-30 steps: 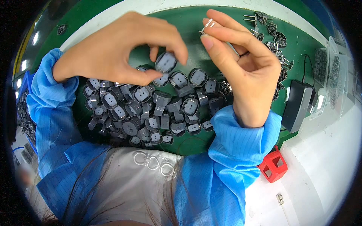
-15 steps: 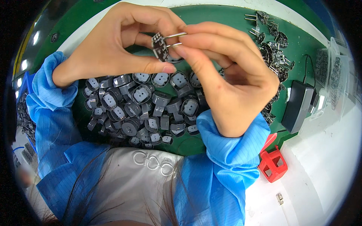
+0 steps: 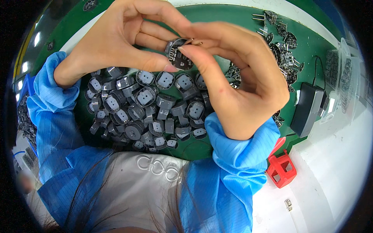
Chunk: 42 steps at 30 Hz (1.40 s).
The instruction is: The person assembles electrical plugs by hand, picking up a grey plastic housing and a metal prong component, fitting the prongs into the housing, and placing the assembled unit onto the table.
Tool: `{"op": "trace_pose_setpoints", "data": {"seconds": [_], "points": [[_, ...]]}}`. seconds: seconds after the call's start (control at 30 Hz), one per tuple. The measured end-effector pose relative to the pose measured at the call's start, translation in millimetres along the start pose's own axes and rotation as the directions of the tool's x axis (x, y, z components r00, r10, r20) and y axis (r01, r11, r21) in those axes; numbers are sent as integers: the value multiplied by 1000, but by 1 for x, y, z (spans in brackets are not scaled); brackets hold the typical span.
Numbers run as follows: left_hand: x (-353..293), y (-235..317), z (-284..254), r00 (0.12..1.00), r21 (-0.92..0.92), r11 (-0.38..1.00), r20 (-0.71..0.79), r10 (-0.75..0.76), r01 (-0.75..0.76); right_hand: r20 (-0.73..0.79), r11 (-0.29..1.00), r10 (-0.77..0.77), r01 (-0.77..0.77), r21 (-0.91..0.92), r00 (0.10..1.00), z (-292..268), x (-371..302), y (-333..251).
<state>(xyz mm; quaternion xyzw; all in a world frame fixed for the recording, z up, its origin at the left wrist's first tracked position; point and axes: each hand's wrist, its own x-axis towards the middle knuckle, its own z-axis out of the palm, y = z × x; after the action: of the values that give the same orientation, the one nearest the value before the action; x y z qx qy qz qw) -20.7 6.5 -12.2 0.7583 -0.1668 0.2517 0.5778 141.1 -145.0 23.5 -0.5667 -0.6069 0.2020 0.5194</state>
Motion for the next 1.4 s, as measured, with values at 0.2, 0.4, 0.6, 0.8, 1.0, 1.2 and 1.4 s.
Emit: {"op": "trace_pose_setpoints", "data": {"seconds": [0.2, 0.4, 0.6, 0.8, 1.0, 1.2, 1.4], "points": [[4, 11, 3, 905, -245, 888, -74, -418, 390, -58, 984, 20, -30, -177, 998, 0, 0, 2], [6, 9, 1, 925, -198, 910, -35, -378, 364, -100, 948, -70, 36, -316, 992, 8, -3, 1], [9, -10, 3, 996, -71, 995, -54, 67, -71, 14, 856, -254, 231, -463, 967, 9, -2, 4], [2, 8, 2, 907, -183, 926, -210, -366, 332, 237, 929, 304, -343, 143, 923, 18, -4, 1], [25, 37, -6, 712, -201, 735, -184, -678, 648, 160, 943, 317, -329, 50, 935, 12, -1, 2], [7, -5, -67, 719, 428, 587, -511, -471, 688, -94, 619, -62, -35, -785, 994, -23, 16, 35], [-4, -15, -77, 855, 819, 248, -483, -189, 517, -214, 550, 75, -219, -806, 974, -39, 16, 52]]}}
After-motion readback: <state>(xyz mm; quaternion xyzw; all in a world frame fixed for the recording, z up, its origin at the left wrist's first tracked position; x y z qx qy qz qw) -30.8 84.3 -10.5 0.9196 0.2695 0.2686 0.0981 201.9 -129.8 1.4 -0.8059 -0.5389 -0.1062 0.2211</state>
